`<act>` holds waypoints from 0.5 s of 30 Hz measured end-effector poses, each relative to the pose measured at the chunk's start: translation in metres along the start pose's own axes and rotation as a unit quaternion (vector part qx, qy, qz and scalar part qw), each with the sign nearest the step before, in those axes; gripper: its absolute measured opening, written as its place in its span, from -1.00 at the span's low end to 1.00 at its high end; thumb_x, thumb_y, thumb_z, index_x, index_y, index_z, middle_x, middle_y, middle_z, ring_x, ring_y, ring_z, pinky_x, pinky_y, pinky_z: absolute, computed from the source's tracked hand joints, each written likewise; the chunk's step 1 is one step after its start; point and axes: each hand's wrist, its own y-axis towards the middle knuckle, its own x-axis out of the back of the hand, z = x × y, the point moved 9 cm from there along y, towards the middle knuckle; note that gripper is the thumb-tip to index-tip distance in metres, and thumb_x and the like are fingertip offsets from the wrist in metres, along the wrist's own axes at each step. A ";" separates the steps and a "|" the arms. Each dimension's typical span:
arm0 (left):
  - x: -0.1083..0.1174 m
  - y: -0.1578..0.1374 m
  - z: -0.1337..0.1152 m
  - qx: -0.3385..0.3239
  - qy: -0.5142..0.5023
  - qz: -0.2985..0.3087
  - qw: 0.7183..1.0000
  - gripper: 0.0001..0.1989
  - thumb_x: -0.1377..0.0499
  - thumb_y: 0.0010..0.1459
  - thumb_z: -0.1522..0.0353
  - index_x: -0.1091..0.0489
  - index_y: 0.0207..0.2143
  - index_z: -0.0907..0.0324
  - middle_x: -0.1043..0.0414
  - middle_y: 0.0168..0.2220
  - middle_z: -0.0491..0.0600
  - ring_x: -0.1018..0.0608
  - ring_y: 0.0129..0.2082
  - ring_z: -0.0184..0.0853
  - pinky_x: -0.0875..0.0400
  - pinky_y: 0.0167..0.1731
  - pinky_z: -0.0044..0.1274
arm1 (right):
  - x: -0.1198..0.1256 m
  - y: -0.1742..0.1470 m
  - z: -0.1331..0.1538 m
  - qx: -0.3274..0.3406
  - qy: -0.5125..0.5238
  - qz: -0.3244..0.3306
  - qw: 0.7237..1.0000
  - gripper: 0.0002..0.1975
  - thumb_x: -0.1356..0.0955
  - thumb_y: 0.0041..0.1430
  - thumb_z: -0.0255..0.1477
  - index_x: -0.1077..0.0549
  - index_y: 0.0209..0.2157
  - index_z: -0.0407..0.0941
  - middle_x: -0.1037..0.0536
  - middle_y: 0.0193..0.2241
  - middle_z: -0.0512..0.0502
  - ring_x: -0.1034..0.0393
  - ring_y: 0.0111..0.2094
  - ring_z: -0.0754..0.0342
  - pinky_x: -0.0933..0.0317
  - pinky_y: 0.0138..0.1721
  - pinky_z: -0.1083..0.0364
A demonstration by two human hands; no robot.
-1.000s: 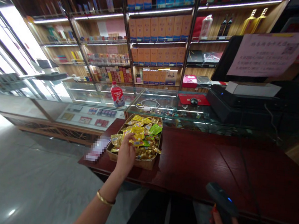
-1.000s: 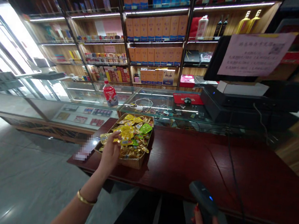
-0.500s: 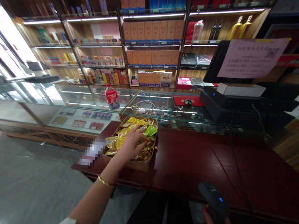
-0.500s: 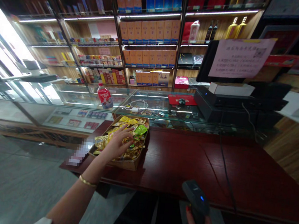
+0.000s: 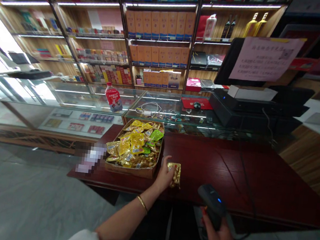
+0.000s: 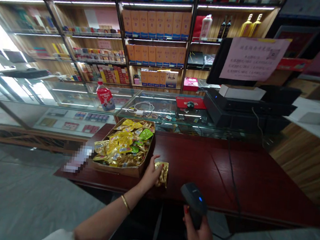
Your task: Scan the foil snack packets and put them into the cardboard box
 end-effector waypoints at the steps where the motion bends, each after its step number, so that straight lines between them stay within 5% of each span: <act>1: 0.002 0.002 0.001 -0.003 -0.016 -0.004 1.000 -0.43 -0.34 0.04 0.29 -0.23 0.08 0.10 -0.42 -0.27 -0.10 -0.50 -0.30 -0.31 -0.38 -0.19 -0.49 | -0.001 -0.001 0.000 -0.001 -0.004 0.002 1.000 -0.36 -0.41 -0.10 0.19 -0.54 -0.27 -0.10 -0.66 -0.44 -0.12 -0.59 -0.36 -0.15 -0.44 -0.31 0.01; 5: 0.006 0.008 0.007 -0.024 -0.076 -0.005 0.997 -0.32 -0.40 -0.14 0.41 -0.16 0.01 0.04 -0.40 -0.12 -0.07 -0.53 -0.23 -0.36 -0.42 -0.17 -0.51 | -0.001 -0.003 -0.003 -0.005 -0.021 0.004 1.000 -0.40 -0.41 -0.08 0.18 -0.54 -0.31 -0.09 -0.65 -0.49 -0.10 -0.59 -0.41 -0.13 -0.45 -0.32 0.01; 11: 0.004 0.013 0.026 -0.025 -0.080 0.013 0.996 -0.64 -0.32 0.01 0.25 -0.30 -0.17 0.10 -0.42 -0.36 -0.15 -0.53 -0.37 -0.35 -0.45 -0.29 -0.52 | -0.009 -0.006 -0.005 -0.026 0.021 0.029 0.999 -0.42 -0.44 -0.07 0.13 -0.57 -0.27 -0.09 -0.70 -0.38 -0.20 -0.64 -0.29 -0.20 -0.50 -0.28 0.02; 15: 0.005 0.014 0.021 -0.068 -0.056 0.018 0.996 -0.86 -0.24 0.10 0.28 -0.50 -0.32 0.16 -0.53 -0.26 -0.02 -0.57 -0.16 -0.24 -0.42 -0.03 -0.41 | -0.020 -0.006 -0.004 -0.030 0.062 0.062 0.996 -0.37 -0.45 -0.07 0.16 -0.58 -0.23 -0.12 -0.71 -0.27 -0.26 -0.65 -0.28 -0.19 -0.52 -0.22 -0.01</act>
